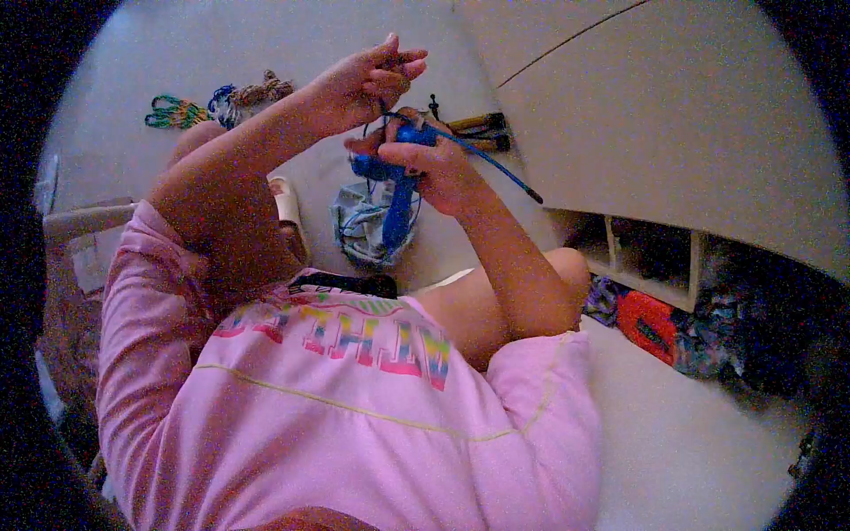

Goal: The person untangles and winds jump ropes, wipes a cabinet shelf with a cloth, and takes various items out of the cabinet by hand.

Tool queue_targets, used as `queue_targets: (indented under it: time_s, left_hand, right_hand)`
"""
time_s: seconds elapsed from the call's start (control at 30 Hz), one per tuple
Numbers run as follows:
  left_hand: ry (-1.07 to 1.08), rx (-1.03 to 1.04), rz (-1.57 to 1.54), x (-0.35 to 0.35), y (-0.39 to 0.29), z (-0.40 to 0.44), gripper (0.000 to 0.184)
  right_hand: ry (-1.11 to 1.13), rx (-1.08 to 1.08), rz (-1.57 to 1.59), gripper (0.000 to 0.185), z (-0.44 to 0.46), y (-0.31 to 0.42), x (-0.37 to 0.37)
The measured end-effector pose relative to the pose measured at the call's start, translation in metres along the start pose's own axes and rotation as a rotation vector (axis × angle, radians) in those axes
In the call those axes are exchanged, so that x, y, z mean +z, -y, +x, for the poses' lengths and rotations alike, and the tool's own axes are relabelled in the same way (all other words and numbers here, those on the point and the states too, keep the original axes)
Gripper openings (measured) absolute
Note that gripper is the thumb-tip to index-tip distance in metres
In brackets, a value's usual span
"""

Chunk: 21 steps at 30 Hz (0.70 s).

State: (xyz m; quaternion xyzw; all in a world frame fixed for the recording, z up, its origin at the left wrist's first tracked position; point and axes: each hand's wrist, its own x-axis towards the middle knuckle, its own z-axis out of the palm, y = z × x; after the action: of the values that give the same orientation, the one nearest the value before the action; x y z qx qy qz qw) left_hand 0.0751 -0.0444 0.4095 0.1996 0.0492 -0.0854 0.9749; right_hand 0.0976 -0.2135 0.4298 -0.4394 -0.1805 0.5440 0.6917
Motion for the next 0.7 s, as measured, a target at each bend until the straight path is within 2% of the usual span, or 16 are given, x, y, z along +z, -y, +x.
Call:
queue_targets:
  time_s: [0.03, 0.07, 0.13, 0.17, 0.23, 0.27, 0.37, 0.4, 0.5, 0.6, 0.7]
  left_hand:
    - [-0.053, 0.027, 0.025, 0.006, -0.001, 0.001, 0.042]
    - [-0.083, 0.041, 0.189, 0.01, -0.002, 0.002, 0.043]
    - [-0.143, 0.071, 0.512, 0.031, -0.006, -0.003, 0.045]
    - [-0.039, 0.068, 0.653, 0.03, -0.004, -0.003, 0.046]
    - [0.167, 0.063, 0.931, 0.024, 0.0, -0.008, 0.049]
    - [0.29, -0.072, 1.007, 0.02, -0.002, -0.013, 0.04]
    - [0.189, -0.121, 1.632, 0.023, -0.011, -0.024, 0.031]
    - [0.09, -0.009, 1.747, 0.0, -0.014, -0.017, 0.021]
    - [-0.179, 0.158, 1.879, -0.006, -0.04, -0.021, 0.023]
    - [-0.216, 0.462, 2.166, -0.025, -0.071, -0.02, 0.027]
    - [-0.423, 0.387, 2.199, -0.023, -0.102, -0.044, 0.025]
  right_hand:
    - [0.013, -0.01, 0.02, 0.016, -0.002, 0.005, 0.003]
    - [0.02, -0.083, 0.003, 0.017, 0.001, 0.003, -0.005]
    - [0.106, -0.059, 0.203, 0.017, -0.004, 0.02, -0.015]
    - [0.149, -0.044, 0.304, 0.017, -0.008, 0.027, -0.019]
    - [0.181, -0.114, 0.27, 0.018, -0.016, 0.041, -0.019]
    - [0.23, -0.131, 0.276, 0.018, -0.019, 0.048, -0.026]
    - [0.294, -0.248, 0.315, 0.021, -0.035, 0.072, -0.035]
    - [0.304, -0.3, 0.332, 0.023, -0.043, 0.082, -0.037]
    - [0.287, -0.402, 0.311, 0.022, -0.072, 0.108, -0.042]
    - [0.276, -0.549, 0.335, 0.021, -0.097, 0.127, -0.055]
    - [0.247, -0.667, 0.395, 0.02, -0.123, 0.142, -0.082]
